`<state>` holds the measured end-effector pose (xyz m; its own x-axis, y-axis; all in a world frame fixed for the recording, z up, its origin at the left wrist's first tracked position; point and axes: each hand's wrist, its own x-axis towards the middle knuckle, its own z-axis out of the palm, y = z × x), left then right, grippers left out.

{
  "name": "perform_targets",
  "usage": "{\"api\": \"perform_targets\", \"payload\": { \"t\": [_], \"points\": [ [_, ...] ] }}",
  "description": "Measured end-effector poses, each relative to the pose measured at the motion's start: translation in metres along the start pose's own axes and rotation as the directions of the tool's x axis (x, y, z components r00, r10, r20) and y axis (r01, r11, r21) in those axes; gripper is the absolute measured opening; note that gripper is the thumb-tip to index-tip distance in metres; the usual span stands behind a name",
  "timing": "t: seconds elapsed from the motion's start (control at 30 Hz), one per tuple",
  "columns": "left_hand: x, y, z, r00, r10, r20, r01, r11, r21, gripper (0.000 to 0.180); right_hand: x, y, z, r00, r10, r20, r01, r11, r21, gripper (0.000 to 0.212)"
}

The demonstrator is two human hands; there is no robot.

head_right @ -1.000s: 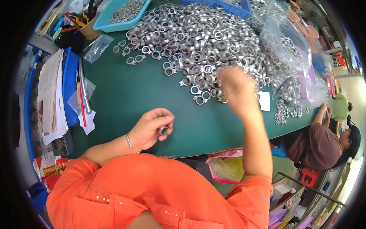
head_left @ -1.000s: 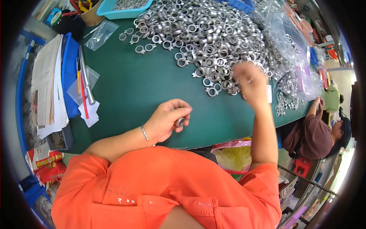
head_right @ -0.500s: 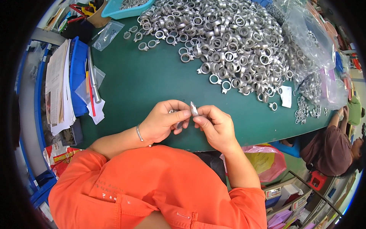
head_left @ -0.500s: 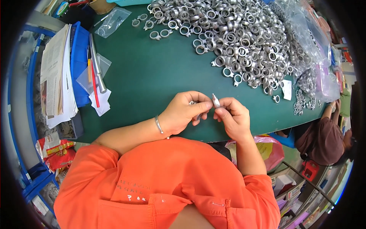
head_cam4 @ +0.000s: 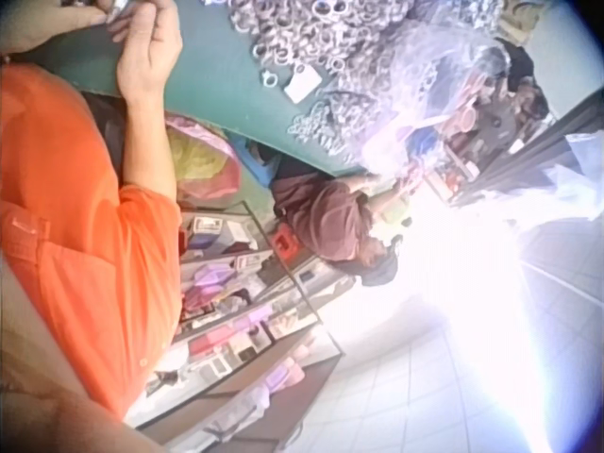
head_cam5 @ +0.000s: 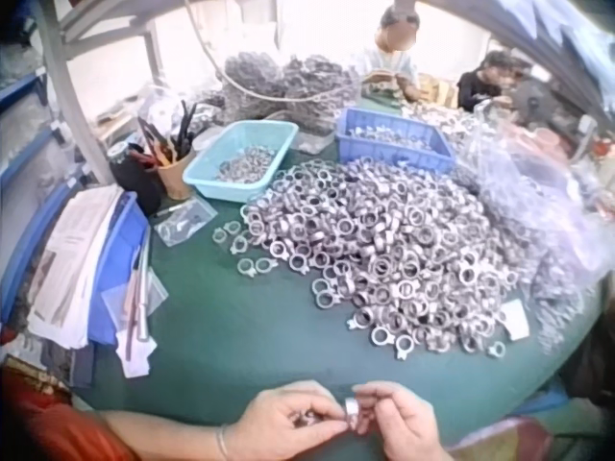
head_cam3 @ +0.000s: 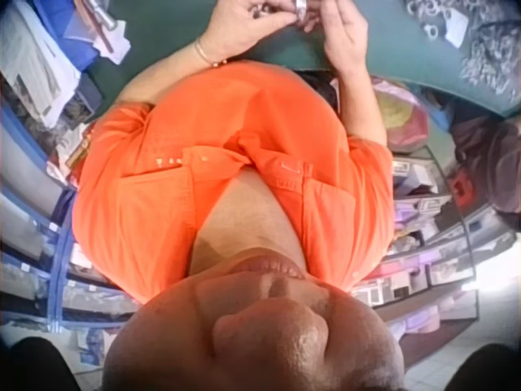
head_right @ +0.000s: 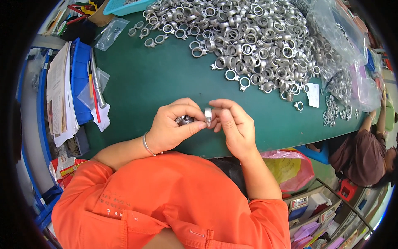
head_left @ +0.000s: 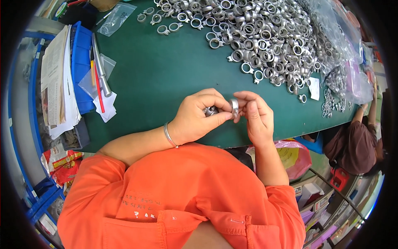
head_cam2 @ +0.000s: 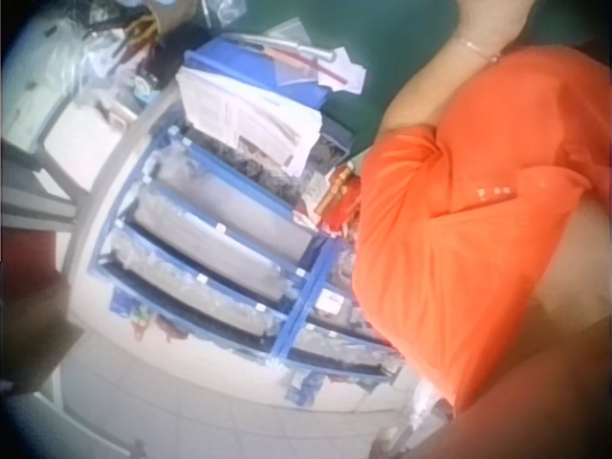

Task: The person picks up small metal rings from a pile on a green table, handles them with both hands to check their quality, and places them into a plastic bag.

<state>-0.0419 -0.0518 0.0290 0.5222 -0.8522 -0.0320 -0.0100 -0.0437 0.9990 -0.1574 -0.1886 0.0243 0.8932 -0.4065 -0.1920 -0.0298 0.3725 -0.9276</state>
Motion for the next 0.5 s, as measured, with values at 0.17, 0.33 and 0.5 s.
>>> {"api": "perform_targets", "payload": {
  "t": [0.17, 0.33, 0.5],
  "points": [
    [0.004, -0.005, -0.001, 0.993, -0.118, -0.029, 0.114, 0.986, -0.122, 0.011, 0.004, 0.012, 0.001, 0.872, -0.479, 0.100, 0.488, 0.863, -0.132, 0.017],
    [0.007, -0.008, -0.007, 0.783, -0.479, 0.396, 0.612, 0.482, -0.627, 0.035, 0.000, 0.008, -0.002, 0.753, -0.621, 0.217, 0.650, 0.649, -0.396, 0.023],
    [0.005, -0.011, -0.006, 0.724, -0.510, 0.464, 0.669, 0.355, -0.653, 0.026, 0.015, -0.009, -0.014, 0.686, -0.608, 0.399, 0.652, 0.269, -0.709, 0.027]
  ]
}}
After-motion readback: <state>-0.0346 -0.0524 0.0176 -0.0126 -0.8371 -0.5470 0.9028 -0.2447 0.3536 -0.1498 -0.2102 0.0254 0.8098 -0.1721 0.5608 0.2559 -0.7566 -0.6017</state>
